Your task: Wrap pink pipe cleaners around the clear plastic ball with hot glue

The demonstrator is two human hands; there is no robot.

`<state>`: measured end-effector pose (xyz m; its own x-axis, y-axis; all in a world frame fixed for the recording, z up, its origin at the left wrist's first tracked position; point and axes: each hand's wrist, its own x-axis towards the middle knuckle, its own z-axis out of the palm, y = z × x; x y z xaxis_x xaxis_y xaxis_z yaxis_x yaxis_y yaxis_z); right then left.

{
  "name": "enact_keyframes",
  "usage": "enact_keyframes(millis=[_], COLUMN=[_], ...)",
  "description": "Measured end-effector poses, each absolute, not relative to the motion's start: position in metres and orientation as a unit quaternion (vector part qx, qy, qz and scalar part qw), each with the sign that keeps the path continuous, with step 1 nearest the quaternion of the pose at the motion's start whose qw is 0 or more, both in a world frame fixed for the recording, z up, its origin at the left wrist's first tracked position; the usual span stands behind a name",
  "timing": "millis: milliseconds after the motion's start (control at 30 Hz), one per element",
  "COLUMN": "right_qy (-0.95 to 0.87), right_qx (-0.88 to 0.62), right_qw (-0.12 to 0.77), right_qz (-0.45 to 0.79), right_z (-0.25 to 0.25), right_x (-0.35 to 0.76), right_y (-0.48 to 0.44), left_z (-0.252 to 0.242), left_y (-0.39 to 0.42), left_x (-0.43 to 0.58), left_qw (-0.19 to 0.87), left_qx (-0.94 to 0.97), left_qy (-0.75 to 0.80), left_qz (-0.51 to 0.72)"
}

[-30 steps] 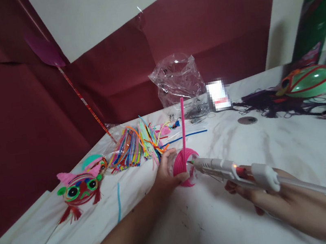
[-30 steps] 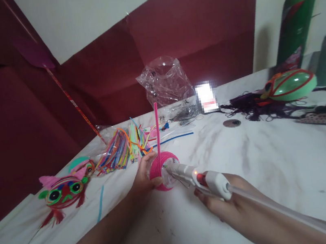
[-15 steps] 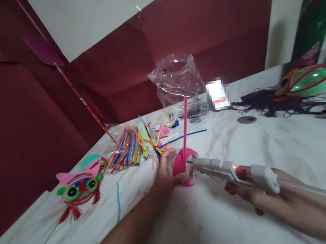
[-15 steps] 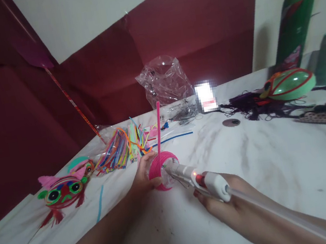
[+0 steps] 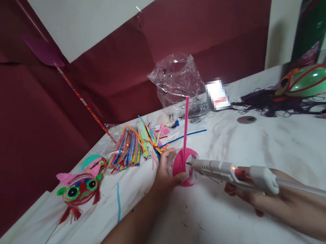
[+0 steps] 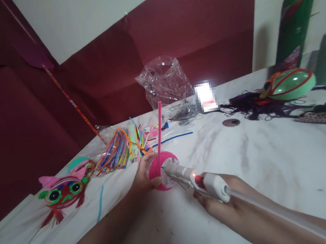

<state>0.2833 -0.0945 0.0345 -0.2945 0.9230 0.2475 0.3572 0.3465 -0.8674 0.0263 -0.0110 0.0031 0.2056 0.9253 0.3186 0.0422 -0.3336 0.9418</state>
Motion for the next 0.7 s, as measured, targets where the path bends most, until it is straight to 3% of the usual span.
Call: enact_keyframes(millis=[700], right_qy=[-0.733], right_qx=[-0.442], right_qw=[0.394], right_qz=[0.334], right_z=[0.039], right_x=[0.281], right_y=[-0.097], left_z=[0.002], left_y=[-0.013], left_x=[0.025], left_qw=[0.428], left_qx=[0.651], left_qy=[0.375], left_qz=[0.502])
